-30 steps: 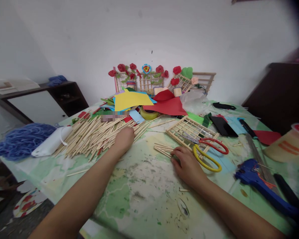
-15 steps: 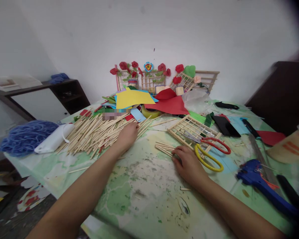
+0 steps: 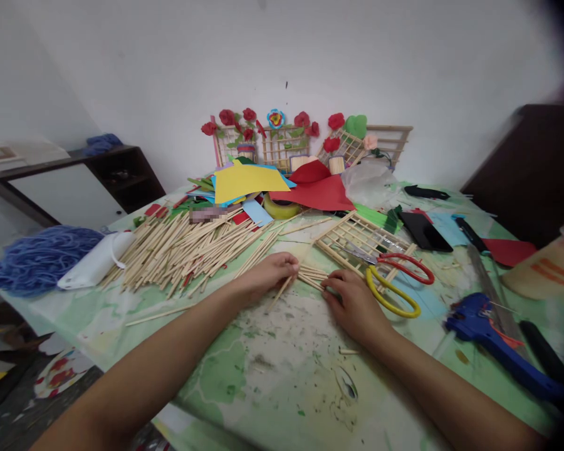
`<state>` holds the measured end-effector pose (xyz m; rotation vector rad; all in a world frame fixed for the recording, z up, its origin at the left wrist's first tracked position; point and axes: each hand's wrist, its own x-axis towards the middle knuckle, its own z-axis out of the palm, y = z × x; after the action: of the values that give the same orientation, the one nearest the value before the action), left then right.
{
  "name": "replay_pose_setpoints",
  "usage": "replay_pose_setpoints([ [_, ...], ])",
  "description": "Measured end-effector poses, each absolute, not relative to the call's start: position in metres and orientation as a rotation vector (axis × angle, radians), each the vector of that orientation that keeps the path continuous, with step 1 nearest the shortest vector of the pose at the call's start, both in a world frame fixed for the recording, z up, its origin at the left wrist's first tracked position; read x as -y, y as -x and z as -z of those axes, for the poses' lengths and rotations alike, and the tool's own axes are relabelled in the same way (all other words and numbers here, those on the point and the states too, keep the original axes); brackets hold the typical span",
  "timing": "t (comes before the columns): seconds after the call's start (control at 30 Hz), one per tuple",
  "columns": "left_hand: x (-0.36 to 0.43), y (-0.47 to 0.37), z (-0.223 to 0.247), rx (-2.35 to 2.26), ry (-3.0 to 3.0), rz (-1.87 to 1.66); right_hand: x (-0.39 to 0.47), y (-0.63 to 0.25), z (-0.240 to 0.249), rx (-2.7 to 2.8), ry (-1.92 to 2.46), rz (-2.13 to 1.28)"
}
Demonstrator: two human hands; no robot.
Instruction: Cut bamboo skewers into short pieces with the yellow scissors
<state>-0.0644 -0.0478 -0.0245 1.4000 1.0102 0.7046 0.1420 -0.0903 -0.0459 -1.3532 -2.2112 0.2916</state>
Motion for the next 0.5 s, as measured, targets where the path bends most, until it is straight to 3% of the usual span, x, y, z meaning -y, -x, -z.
replay_pose_setpoints([
  [0.2, 0.031, 0.089, 0.011, -1.592, -2.154, -0.765, 0.089, -0.144, 0.049, 2.218, 1.350, -0.289],
  [0.33, 0.013, 0.122, -0.002, -2.073, -2.163, -0.644, 0.088, -0.144, 0.051, 2.219, 1.345, -0.294],
  [0.4, 0.009, 0.129, -0.004, -2.030, -2.042, -0.704, 0.088, -0.144, 0.051, 2.220, 1.347, -0.298],
  [0.5, 0.011, 0.125, -0.003, -1.599, -1.636, -0.921, 0.086, -0.143, 0.051, 2.210, 1.354, -0.305],
])
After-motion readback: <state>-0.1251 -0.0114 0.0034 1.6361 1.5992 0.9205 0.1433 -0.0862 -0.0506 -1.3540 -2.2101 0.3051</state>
